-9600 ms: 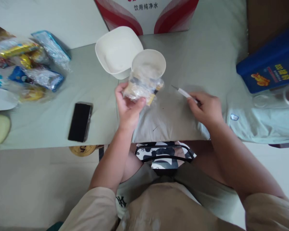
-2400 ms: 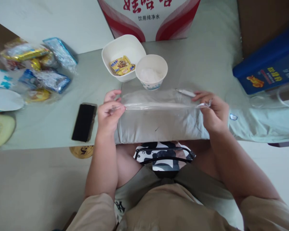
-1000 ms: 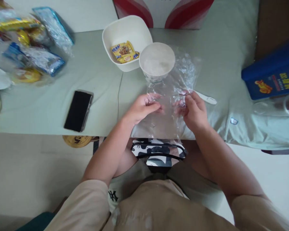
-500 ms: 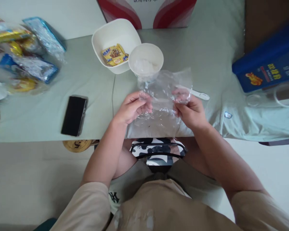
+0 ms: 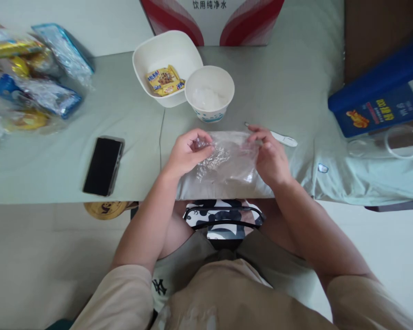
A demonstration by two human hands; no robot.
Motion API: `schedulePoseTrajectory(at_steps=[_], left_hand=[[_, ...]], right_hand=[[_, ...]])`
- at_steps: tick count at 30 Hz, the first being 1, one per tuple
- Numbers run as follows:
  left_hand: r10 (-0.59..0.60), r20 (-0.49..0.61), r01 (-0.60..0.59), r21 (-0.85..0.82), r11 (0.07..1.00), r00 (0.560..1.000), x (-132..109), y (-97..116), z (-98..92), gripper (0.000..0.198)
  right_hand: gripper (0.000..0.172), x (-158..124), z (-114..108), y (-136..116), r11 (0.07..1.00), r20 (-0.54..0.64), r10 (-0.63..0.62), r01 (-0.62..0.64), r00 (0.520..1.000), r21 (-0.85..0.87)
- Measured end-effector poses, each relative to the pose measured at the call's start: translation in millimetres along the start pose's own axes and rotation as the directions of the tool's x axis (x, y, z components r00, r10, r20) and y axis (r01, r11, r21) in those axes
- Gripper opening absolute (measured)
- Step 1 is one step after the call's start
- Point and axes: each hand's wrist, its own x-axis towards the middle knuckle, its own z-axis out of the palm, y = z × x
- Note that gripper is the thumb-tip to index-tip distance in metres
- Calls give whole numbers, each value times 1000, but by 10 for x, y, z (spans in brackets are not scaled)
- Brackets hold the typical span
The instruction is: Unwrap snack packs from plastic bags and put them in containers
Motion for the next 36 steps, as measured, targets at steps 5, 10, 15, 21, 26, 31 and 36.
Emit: schedulePoseTrajectory(at_steps=[5, 10, 15, 21, 26, 31, 36], left_hand=[[-13, -101, -9, -211, 977, 995, -11, -52, 15, 70], [-205, 144, 250, -529, 811, 968, -32, 10, 51, 80], [-281, 203, 345, -479, 807, 938, -50, 48, 145, 42], [-229, 137, 266, -435, 860, 964, -54, 80, 157, 40], [-237, 182, 292, -402, 868, 954, -38, 90, 103, 39], [-259, 162, 302, -368, 879, 952, -26, 75, 71, 31], [-278, 185, 331, -394, 857, 943, -37, 104, 55, 31]], right_hand=[[79, 6, 61, 132, 996, 29, 44, -47, 999, 79], [87, 26, 35, 141, 966, -9, -3, 5, 1000, 258], [70, 38, 68, 32, 879, 41, 175, -175, 984, 444], [39, 4, 176, -168, 724, 197, 395, -436, 897, 535], [29, 1, 120, -102, 878, 87, 342, -352, 936, 324], [29, 19, 88, -109, 934, -64, 234, -206, 970, 292], [33, 4, 23, -201, 913, -42, 152, -124, 987, 388]])
